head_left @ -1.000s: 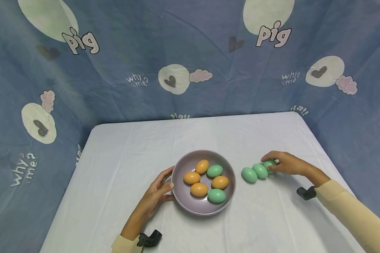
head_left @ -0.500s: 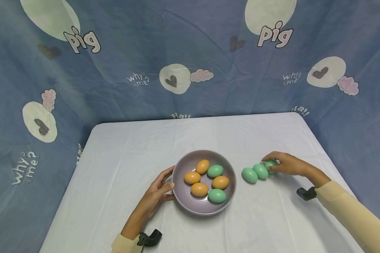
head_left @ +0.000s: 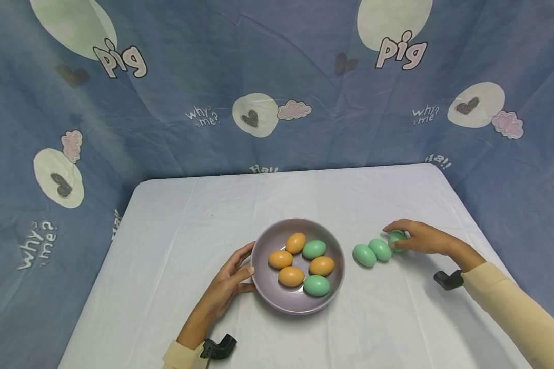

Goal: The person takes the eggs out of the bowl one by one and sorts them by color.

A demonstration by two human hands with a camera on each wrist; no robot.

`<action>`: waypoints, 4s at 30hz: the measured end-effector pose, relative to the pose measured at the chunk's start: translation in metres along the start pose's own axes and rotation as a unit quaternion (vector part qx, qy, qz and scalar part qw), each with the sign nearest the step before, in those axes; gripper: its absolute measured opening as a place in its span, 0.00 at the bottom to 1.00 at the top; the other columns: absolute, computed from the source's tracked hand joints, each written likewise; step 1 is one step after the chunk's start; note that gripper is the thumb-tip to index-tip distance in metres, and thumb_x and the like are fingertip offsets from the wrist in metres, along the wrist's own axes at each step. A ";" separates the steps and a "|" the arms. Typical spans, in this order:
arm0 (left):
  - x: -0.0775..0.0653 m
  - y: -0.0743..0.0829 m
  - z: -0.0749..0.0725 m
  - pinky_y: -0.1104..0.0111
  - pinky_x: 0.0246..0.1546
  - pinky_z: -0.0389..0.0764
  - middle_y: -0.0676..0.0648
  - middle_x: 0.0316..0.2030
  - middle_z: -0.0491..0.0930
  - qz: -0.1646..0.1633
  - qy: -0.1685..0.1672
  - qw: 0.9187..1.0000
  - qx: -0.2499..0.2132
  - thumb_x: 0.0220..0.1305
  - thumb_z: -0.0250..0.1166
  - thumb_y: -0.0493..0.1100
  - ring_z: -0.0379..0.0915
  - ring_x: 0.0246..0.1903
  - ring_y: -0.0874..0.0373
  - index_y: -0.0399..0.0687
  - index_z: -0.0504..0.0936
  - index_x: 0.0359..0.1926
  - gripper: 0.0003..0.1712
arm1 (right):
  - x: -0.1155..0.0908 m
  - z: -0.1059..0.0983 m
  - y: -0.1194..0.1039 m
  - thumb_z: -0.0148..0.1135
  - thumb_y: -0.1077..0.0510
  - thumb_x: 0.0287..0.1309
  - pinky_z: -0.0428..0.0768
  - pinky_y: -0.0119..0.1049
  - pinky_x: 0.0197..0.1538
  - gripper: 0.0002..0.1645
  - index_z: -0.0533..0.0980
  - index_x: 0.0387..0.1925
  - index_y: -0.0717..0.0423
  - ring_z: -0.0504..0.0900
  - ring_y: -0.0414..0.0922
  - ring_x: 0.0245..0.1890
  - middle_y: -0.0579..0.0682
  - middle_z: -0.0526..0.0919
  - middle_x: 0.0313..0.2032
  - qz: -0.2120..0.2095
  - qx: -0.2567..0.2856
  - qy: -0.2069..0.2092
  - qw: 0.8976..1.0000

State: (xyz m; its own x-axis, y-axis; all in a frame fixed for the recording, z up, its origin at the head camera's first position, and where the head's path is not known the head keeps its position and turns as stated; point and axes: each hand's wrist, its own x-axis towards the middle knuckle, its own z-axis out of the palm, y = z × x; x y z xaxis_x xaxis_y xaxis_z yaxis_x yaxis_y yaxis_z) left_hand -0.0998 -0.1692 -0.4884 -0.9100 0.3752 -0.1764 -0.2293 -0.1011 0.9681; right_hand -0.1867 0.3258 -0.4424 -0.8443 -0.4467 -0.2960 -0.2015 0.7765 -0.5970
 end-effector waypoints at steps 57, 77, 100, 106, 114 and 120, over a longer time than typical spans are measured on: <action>0.000 0.002 0.001 0.54 0.49 0.84 0.48 0.78 0.49 0.005 -0.003 1.000 0.003 0.72 0.58 0.41 0.63 0.68 0.42 0.55 0.56 0.77 0.36 | 0.015 -0.027 -0.079 0.69 0.56 0.61 0.84 0.47 0.50 0.27 0.77 0.60 0.59 0.79 0.57 0.57 0.57 0.81 0.57 -0.125 -0.060 0.019 0.990; 0.000 0.000 0.000 0.53 0.49 0.84 0.48 0.78 0.50 0.005 -0.001 1.000 0.000 0.73 0.57 0.40 0.64 0.67 0.42 0.56 0.57 0.77 0.35 | 0.040 -0.026 -0.151 0.69 0.58 0.61 0.85 0.35 0.49 0.25 0.78 0.59 0.53 0.79 0.51 0.57 0.50 0.80 0.57 -0.163 -0.092 -0.071 0.980; 0.000 -0.002 -0.003 0.55 0.47 0.84 0.45 0.78 0.48 0.010 -0.008 1.000 0.004 0.73 0.57 0.42 0.64 0.66 0.42 0.53 0.55 0.77 0.36 | 0.072 -0.007 -0.200 0.68 0.61 0.61 0.83 0.38 0.52 0.23 0.78 0.58 0.54 0.78 0.54 0.59 0.51 0.79 0.54 -0.214 -0.135 -0.160 0.954; 0.000 -0.001 -0.003 0.56 0.46 0.84 0.45 0.79 0.48 0.007 -0.006 1.000 0.008 0.72 0.58 0.42 0.65 0.66 0.41 0.53 0.55 0.77 0.37 | 0.082 0.002 -0.202 0.67 0.62 0.61 0.79 0.43 0.59 0.23 0.78 0.59 0.57 0.79 0.50 0.56 0.52 0.80 0.52 -0.230 -0.156 -0.171 0.945; 0.001 -0.003 -0.003 0.56 0.46 0.84 0.46 0.78 0.49 0.007 -0.003 1.000 0.008 0.72 0.58 0.41 0.68 0.64 0.46 0.53 0.56 0.77 0.36 | 0.089 0.010 -0.207 0.66 0.62 0.61 0.79 0.42 0.58 0.23 0.78 0.58 0.60 0.79 0.52 0.54 0.56 0.80 0.52 -0.226 -0.192 -0.208 0.932; 0.001 -0.004 -0.002 0.56 0.45 0.84 0.47 0.78 0.51 0.000 0.005 1.000 0.008 0.72 0.58 0.41 0.69 0.62 0.49 0.55 0.57 0.76 0.35 | 0.096 0.013 -0.215 0.67 0.62 0.59 0.79 0.40 0.55 0.22 0.78 0.56 0.60 0.79 0.50 0.51 0.56 0.80 0.50 -0.227 -0.210 -0.217 0.926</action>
State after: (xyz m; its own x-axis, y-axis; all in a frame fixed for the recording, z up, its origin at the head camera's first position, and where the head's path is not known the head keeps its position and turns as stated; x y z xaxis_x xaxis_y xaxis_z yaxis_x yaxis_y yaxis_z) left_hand -0.1008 -0.1705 -0.4924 -0.9135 0.3662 -0.1771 -0.2228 -0.0863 0.9710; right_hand -0.2179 0.1098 -0.3524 -0.3641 -0.8351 -0.4124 -0.7390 0.5285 -0.4177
